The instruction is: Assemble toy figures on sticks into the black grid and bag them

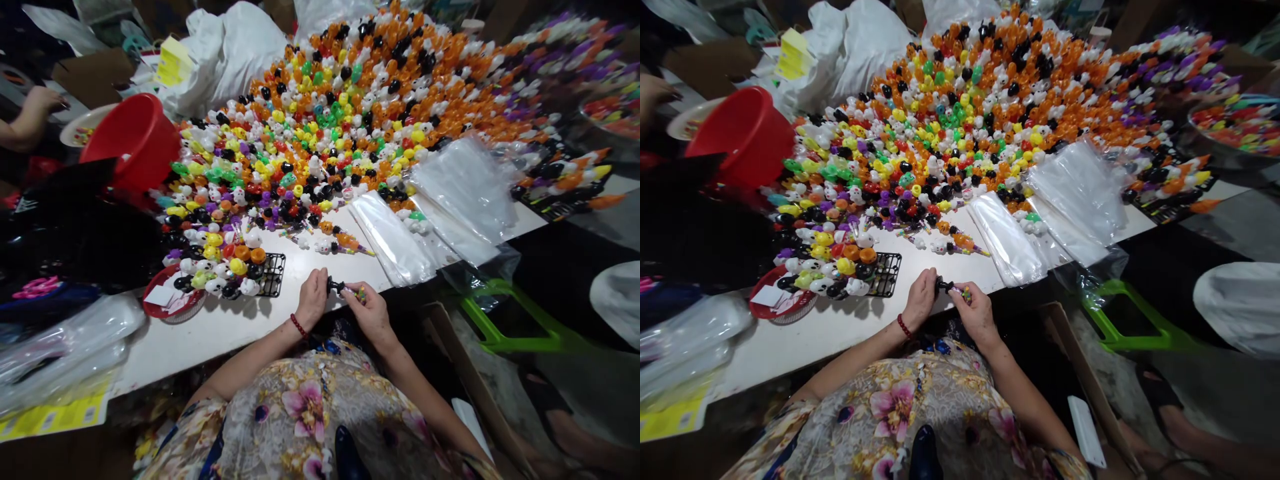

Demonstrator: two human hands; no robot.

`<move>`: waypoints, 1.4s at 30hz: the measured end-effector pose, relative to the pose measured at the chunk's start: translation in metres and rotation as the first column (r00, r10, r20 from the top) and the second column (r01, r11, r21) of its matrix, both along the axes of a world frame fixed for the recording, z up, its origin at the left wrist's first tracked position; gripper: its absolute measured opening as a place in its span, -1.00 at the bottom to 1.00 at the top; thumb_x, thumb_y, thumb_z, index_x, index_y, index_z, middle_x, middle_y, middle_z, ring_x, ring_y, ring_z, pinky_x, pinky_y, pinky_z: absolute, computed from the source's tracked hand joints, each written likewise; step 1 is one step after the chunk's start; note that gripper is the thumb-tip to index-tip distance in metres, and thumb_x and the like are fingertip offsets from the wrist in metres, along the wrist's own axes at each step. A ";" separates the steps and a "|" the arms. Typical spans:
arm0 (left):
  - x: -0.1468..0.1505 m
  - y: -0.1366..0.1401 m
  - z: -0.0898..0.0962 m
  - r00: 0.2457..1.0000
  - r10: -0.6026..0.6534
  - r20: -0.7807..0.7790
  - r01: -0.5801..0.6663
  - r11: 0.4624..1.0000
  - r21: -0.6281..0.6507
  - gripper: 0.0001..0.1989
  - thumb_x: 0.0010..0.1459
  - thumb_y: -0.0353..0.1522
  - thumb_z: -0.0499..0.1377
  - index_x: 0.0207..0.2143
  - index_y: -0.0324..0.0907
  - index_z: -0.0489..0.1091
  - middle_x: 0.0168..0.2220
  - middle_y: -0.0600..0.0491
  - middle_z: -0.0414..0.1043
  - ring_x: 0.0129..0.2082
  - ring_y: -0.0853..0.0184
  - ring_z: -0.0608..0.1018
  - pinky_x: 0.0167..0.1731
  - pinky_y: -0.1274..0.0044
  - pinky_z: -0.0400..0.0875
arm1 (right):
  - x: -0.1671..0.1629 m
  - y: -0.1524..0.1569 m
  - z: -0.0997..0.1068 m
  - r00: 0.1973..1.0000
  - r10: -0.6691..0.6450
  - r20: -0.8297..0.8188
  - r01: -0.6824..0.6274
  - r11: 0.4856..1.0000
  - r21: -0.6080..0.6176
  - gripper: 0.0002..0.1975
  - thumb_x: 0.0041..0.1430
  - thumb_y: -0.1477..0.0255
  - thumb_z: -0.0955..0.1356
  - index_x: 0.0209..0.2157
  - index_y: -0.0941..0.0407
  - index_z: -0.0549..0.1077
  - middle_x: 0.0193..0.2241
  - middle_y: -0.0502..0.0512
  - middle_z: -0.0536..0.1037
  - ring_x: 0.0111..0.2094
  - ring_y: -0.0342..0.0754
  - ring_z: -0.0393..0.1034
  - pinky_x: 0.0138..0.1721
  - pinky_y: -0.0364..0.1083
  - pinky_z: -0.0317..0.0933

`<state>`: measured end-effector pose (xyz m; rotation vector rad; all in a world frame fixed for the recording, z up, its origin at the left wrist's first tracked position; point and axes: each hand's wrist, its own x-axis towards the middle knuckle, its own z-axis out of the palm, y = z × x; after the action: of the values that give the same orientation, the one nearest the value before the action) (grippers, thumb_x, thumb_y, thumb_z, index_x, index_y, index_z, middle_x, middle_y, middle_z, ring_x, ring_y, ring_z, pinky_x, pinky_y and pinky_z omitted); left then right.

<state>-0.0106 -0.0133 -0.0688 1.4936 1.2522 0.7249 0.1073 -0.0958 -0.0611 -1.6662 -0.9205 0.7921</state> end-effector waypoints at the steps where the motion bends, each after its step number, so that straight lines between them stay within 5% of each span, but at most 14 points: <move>1: 0.000 0.001 0.001 1.000 -0.011 -0.013 0.011 1.000 0.011 -0.55 0.31 -0.02 -0.07 -0.54 -0.09 0.14 -0.62 0.20 0.12 -0.57 0.39 0.25 -0.49 0.51 0.13 | 0.000 0.001 -0.001 1.000 0.005 -0.022 -0.005 1.000 -0.006 -0.65 0.02 0.11 0.39 -0.35 0.13 0.55 -0.50 0.06 0.57 -0.49 -0.07 0.38 -0.43 -0.12 0.29; 11: 0.006 -0.006 -0.009 0.992 0.004 -0.128 0.005 0.997 0.072 -0.61 0.37 -0.16 -0.14 -0.50 -0.09 0.16 -0.57 0.17 0.18 -0.52 0.36 0.30 -0.43 0.51 0.18 | -0.010 0.012 -0.015 0.998 0.059 0.028 -0.060 0.998 0.029 -0.68 0.06 0.13 0.37 -0.35 0.11 0.53 -0.48 0.06 0.56 -0.49 -0.07 0.39 -0.40 -0.10 0.31; 16: 0.008 0.022 -0.013 0.990 0.045 -0.131 -0.029 0.992 0.122 -0.77 0.36 -0.30 -0.09 -0.33 -0.11 0.28 -0.42 0.08 0.34 -0.37 0.30 0.44 -0.26 0.46 0.36 | 0.019 0.037 -0.027 0.985 0.000 0.171 -0.020 0.993 0.115 -0.64 0.16 0.10 0.33 -0.26 0.10 0.55 -0.38 0.10 0.56 -0.36 -0.01 0.43 -0.27 -0.04 0.39; 18: 0.007 0.040 -0.013 0.986 0.102 -0.131 -0.078 0.981 0.176 -0.85 0.30 -0.41 -0.04 -0.19 -0.13 0.31 -0.23 -0.01 0.39 -0.15 0.24 0.47 -0.07 0.41 0.36 | 0.034 0.047 -0.034 0.938 -0.083 0.338 0.013 0.979 0.204 -0.63 0.18 0.12 0.31 -0.19 0.10 0.56 -0.23 0.19 0.53 -0.18 0.06 0.44 -0.10 0.04 0.39; 21: 0.004 0.068 -0.014 0.964 0.176 -0.198 -0.114 0.950 0.292 -0.65 0.14 -0.58 0.02 -0.05 -0.14 0.33 0.05 -0.14 0.28 0.15 0.14 0.32 0.16 0.34 0.21 | 0.052 0.054 -0.045 0.820 -0.164 0.548 0.032 0.970 0.243 -0.61 0.21 0.21 0.30 -0.06 0.13 0.53 -0.04 0.32 0.41 0.02 0.15 0.36 0.06 0.13 0.33; 25: 0.000 0.092 -0.014 0.944 0.183 -0.276 -0.084 0.938 0.336 -0.64 0.03 -0.63 0.06 -0.17 -0.13 0.39 0.03 -0.14 0.29 0.09 0.09 0.35 0.15 0.28 0.21 | 0.064 0.050 -0.053 0.716 -0.121 0.688 0.002 0.985 0.171 -0.62 0.23 0.41 0.24 0.02 0.14 0.49 0.08 0.36 0.32 0.10 0.22 0.28 0.14 0.25 0.24; 29: 0.001 0.090 -0.009 0.959 0.204 -0.198 -0.128 0.932 0.340 -0.80 0.14 -0.51 0.08 -0.19 -0.15 0.36 -0.10 -0.10 0.36 0.00 0.13 0.39 0.10 0.28 0.25 | 0.065 0.046 -0.045 0.636 -0.156 0.756 -0.005 0.979 0.206 -0.60 0.20 0.50 0.23 0.04 0.10 0.49 0.15 0.34 0.34 0.14 0.27 0.23 0.18 0.34 0.15; 32: 0.010 0.070 -0.005 0.982 0.165 -0.096 -0.129 0.943 0.306 -0.87 0.26 -0.35 0.05 -0.16 -0.15 0.32 -0.19 -0.02 0.41 -0.16 0.25 0.45 -0.06 0.41 0.36 | 0.052 0.051 -0.035 0.669 -0.138 0.730 -0.116 0.951 0.287 -0.57 0.26 0.45 0.22 0.14 0.06 0.41 0.14 0.27 0.41 0.18 0.18 0.25 0.21 0.26 0.17; 36: 0.029 0.036 -0.001 0.992 -0.049 0.119 0.028 0.984 0.176 -0.79 0.31 -0.22 0.03 -0.34 -0.14 0.30 -0.42 0.12 0.34 -0.41 0.37 0.41 -0.34 0.56 0.35 | 0.026 0.061 -0.030 0.756 0.018 0.654 -0.261 0.925 0.276 -0.49 0.28 0.43 0.18 0.25 0.12 0.29 0.07 0.25 0.50 0.14 0.09 0.36 0.14 0.11 0.31; 39: 0.038 0.032 0.003 0.998 -0.032 0.062 0.016 0.972 0.234 -0.73 0.33 -0.27 -0.01 -0.44 -0.14 0.29 -0.43 0.09 0.32 -0.36 0.34 0.40 -0.27 0.52 0.36 | 0.021 0.062 -0.028 0.818 0.001 0.575 -0.175 0.953 0.247 -0.51 0.27 0.42 0.17 0.21 0.11 0.33 -0.02 0.24 0.57 0.01 0.09 0.48 0.01 0.06 0.40; 42: 0.041 0.058 0.010 0.998 0.057 0.013 -0.058 0.960 0.275 -0.83 0.30 -0.36 0.01 -0.34 -0.15 0.35 -0.28 0.00 0.36 -0.17 0.25 0.43 -0.06 0.41 0.34 | 0.027 0.053 -0.024 0.869 -0.052 0.493 -0.079 0.967 0.242 -0.57 0.27 0.35 0.20 0.12 0.10 0.41 -0.09 0.25 0.60 -0.08 0.11 0.53 -0.04 0.05 0.42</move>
<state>0.0306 0.0444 -0.0589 1.6824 1.2323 0.9730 0.1347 -0.0429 -0.0850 -1.6579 -1.3307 0.2257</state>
